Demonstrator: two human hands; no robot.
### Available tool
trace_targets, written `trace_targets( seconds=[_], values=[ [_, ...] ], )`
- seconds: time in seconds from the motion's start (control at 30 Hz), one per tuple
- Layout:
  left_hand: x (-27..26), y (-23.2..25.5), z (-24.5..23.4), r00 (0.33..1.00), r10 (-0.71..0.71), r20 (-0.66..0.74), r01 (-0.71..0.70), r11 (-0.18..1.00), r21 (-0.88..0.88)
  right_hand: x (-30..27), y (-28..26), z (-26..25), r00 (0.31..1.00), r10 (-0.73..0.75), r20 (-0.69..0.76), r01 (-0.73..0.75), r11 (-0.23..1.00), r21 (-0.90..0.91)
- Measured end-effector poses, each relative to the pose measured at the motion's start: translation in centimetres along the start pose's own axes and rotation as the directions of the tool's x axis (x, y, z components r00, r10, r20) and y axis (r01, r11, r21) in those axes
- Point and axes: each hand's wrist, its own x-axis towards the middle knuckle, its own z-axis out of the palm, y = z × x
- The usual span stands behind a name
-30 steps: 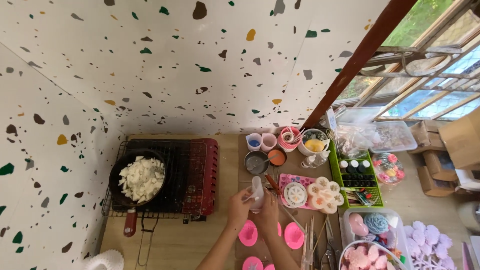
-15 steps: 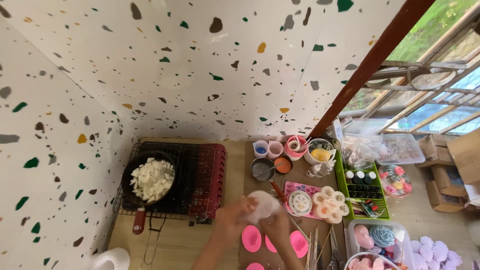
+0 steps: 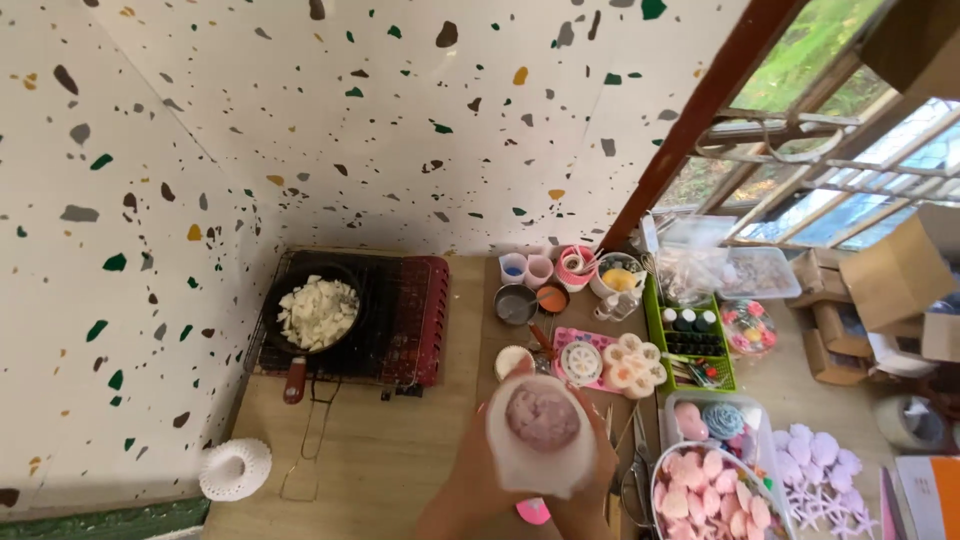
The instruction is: Preparing and assembling candles using wax, molds, and wicks.
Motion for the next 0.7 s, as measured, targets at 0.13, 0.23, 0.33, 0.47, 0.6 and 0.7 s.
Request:
trace_targets(
  seconds=[0.13, 0.23, 0.33, 0.47, 0.6, 0.7],
  values=[
    [-1.9, -2.5, 1.2, 0.981, 0.191, -0.012, -0.190, 0.963, -0.193, -1.9, 0.0, -1.1, 0.984, -0.045, 0.175, 0.101, 0.938, -0.331],
    [-2.8, -1.6, 0.6, 0.977, 0.214, -0.023, -0.215, 0.973, -0.088, -3.5, 0.3, -1.8, 0.953, -0.020, 0.304, 0.191, 0.816, -0.545],
    [-2.8, 0.2, -1.1, 0.967, 0.252, -0.029, -0.249, 0.965, 0.078, -4.3, 1.1, -2.3, 0.904, 0.036, 0.426, 0.304, 0.647, -0.699],
    [-2.6, 1.9, -2.2, 0.960, 0.280, -0.012, -0.271, 0.937, 0.221, -5.2, 2.0, -3.8, 0.910, 0.086, 0.406, 0.246, 0.676, -0.694],
    [-3.0, 1.7, -3.1, 0.947, 0.320, 0.017, -0.301, 0.873, 0.383, -5.9, 2.5, -4.7, 0.904, 0.212, 0.372, 0.106, 0.732, -0.674],
    [-3.6, 1.2, -3.9, 0.955, 0.297, 0.016, -0.280, 0.881, 0.381, -6.3, 2.7, -5.1, 0.890, 0.293, 0.350, 0.009, 0.755, -0.655]
  ],
)
